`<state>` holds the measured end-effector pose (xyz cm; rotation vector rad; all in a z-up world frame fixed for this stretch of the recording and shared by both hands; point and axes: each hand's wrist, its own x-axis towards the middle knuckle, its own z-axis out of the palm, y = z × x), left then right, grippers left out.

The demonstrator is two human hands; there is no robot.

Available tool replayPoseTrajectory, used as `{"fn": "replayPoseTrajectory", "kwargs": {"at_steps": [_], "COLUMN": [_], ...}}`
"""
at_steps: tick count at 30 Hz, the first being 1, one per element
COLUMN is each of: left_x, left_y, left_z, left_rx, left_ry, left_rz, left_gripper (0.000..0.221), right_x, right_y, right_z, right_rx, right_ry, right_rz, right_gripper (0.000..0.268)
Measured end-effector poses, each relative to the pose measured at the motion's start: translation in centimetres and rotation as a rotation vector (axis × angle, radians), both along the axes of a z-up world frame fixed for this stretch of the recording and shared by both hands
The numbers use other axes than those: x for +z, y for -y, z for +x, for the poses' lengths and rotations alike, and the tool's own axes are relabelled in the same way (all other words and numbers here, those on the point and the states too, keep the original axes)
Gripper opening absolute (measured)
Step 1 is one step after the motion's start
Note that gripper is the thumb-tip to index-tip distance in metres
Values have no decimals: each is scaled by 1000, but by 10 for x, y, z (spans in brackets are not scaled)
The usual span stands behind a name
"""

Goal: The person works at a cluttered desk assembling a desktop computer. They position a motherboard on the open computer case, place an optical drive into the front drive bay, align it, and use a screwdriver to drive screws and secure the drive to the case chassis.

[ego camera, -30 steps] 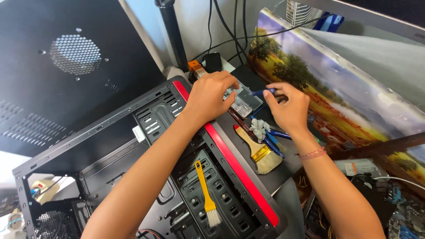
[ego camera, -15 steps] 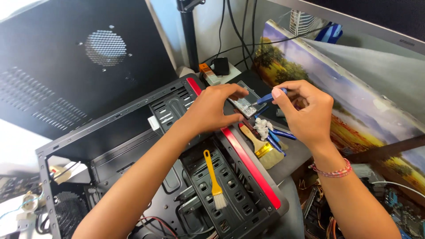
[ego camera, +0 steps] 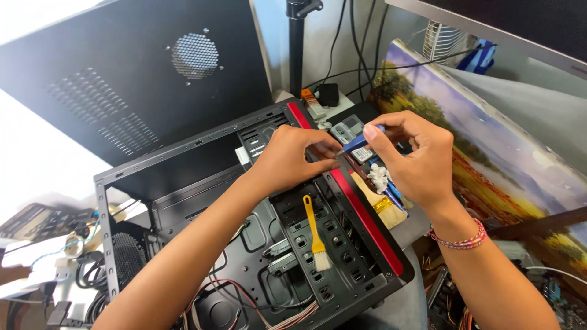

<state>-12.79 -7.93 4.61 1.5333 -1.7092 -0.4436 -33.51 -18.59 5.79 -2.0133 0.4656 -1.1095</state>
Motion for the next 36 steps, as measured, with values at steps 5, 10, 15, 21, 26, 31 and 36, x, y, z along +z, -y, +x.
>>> {"fn": "replayPoseTrajectory", "kwargs": {"at_steps": [5,10,15,21,26,31,36], "left_x": [-2,1,3,-7,-18,-24,-30], "left_y": [-15,-29,-41,-53,-62,-64,-60], "left_z": [12,29,39,56,71,81,85], "left_rx": [14,71,216,424,503,570,551], "left_ry": [-4,-27,-104,-20,20,193,305], "left_rz": [-28,-49,-191,-319,-349,-366,-400], "left_gripper": [29,28,38,45,46,46,54], "right_x": [5,19,29,40,3,-24,-21], "right_y": [-7,-15,-16,-17,-21,-24,-27], "right_z": [18,47,83,131,155,161,160], "right_rx": [46,194,99,205,260,326,289], "right_ry": [105,234,-114,-358,-360,-328,-466], "right_rz": [63,164,-245,-229,-185,-70,93], "right_gripper": [20,19,20,26,27,24,22]}}
